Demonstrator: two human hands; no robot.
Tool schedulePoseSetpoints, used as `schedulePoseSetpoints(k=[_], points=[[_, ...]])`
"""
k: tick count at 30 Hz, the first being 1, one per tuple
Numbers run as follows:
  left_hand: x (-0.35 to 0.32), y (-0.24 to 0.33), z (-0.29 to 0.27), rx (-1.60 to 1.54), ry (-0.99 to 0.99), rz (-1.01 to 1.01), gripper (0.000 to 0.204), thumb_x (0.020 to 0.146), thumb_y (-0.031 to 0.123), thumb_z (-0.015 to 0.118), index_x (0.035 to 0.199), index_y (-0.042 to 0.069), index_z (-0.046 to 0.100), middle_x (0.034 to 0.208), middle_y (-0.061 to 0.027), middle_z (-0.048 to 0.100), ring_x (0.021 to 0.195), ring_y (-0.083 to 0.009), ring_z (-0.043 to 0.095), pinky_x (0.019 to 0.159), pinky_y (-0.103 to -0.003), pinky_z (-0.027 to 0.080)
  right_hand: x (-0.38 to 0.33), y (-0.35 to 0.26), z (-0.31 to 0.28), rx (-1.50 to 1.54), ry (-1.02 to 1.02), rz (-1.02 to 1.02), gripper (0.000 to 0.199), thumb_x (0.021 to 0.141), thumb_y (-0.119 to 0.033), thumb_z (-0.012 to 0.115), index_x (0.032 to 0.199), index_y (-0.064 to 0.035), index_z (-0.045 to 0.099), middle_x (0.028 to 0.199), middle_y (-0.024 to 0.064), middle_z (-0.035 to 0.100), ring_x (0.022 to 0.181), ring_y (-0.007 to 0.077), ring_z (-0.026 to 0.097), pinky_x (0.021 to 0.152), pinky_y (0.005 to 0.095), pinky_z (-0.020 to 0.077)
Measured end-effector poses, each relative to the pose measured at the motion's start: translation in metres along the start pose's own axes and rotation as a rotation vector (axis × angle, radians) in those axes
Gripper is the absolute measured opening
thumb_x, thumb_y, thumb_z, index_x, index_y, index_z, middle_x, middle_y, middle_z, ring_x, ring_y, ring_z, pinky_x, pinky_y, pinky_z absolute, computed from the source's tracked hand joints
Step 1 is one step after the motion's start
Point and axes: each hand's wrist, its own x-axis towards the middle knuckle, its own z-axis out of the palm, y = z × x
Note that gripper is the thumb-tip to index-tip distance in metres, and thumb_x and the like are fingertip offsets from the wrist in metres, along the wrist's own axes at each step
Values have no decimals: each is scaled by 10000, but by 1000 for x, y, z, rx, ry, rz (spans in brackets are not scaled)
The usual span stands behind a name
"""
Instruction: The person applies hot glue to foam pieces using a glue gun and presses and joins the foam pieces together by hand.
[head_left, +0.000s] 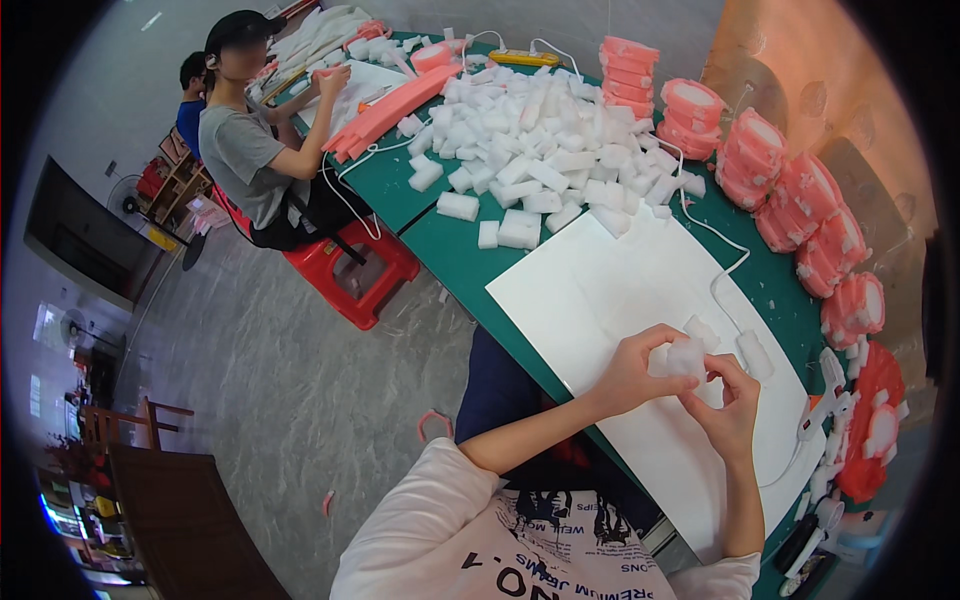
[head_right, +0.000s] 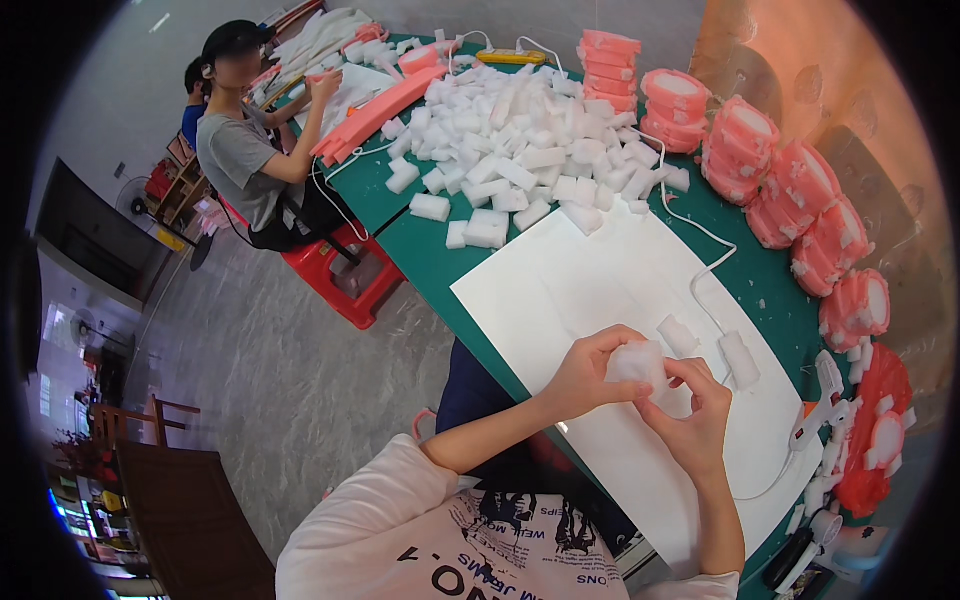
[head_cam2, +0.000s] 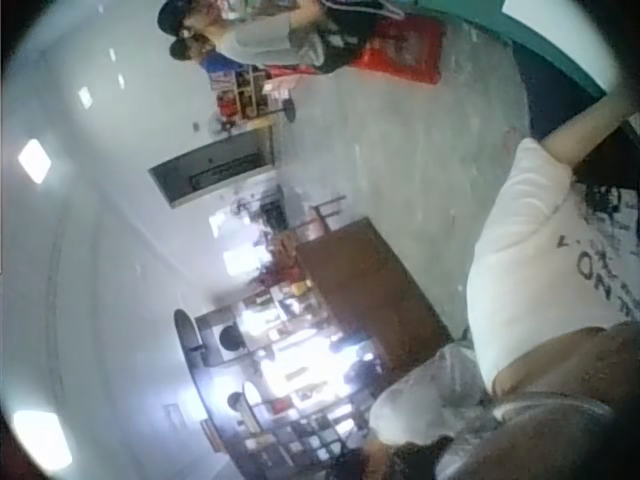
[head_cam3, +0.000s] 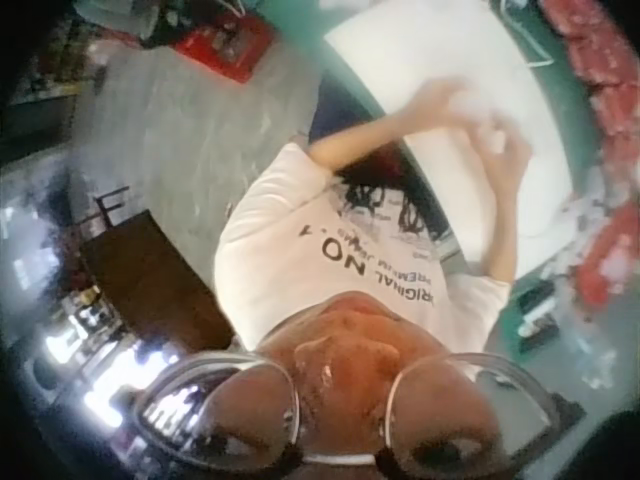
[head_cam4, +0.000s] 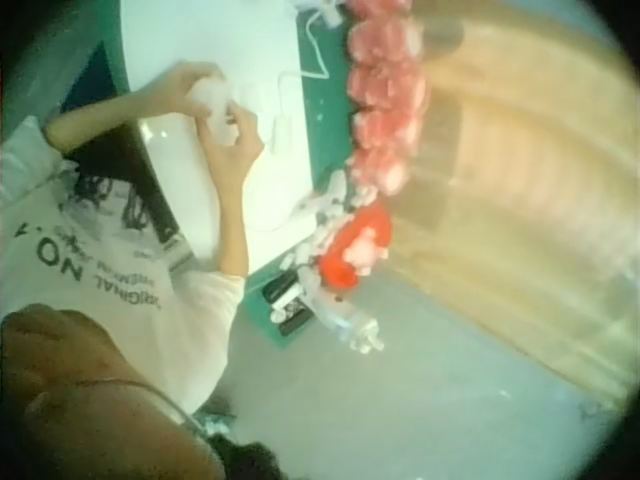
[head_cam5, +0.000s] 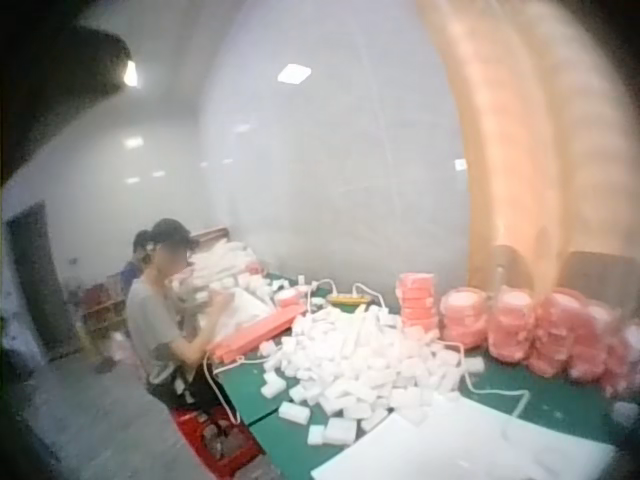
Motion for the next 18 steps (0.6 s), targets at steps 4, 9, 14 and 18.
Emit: schedulePoseSetpoints(k=[4, 9, 14, 18], points=[[-3, 0, -1, -95, -29, 28, 343, 686, -3, 726, 991, -1, 569, 975, -60, 557, 946, -140, 531, 832, -291, 432, -4, 0, 0, 59, -31, -38, 367, 579, 28, 739, 925, 36, 614, 832, 91, 610, 787, 175, 523, 693, 262, 424], [-8, 3, 0, -25, -21, 146, 327, 661, 34, 749, 944, 20, 587, 935, -52, 567, 911, -126, 519, 814, -268, 405, -7, -4, -2, 93, -71, -80, 367, 570, 57, 716, 920, 42, 609, 822, 95, 604, 789, 178, 522, 721, 265, 429], [-8, 10, 2, -28, 6, 126, 360, 643, -21, 746, 955, 16, 570, 961, -66, 557, 993, -154, 521, 874, -311, 431, -5, -8, 3, 186, 1, 28, 367, 562, 67, 697, 916, 40, 605, 825, 98, 604, 814, 185, 522, 753, 268, 426], [-10, 13, 3, 78, -20, 295, 399, 609, 29, 775, 955, 56, 579, 978, -44, 575, 994, -166, 528, 976, -389, 324, -5, -13, 3, 217, 15, -41, 366, 550, 35, 716, 901, 22, 615, 835, 100, 609, 841, 201, 532, 771, 276, 426]])
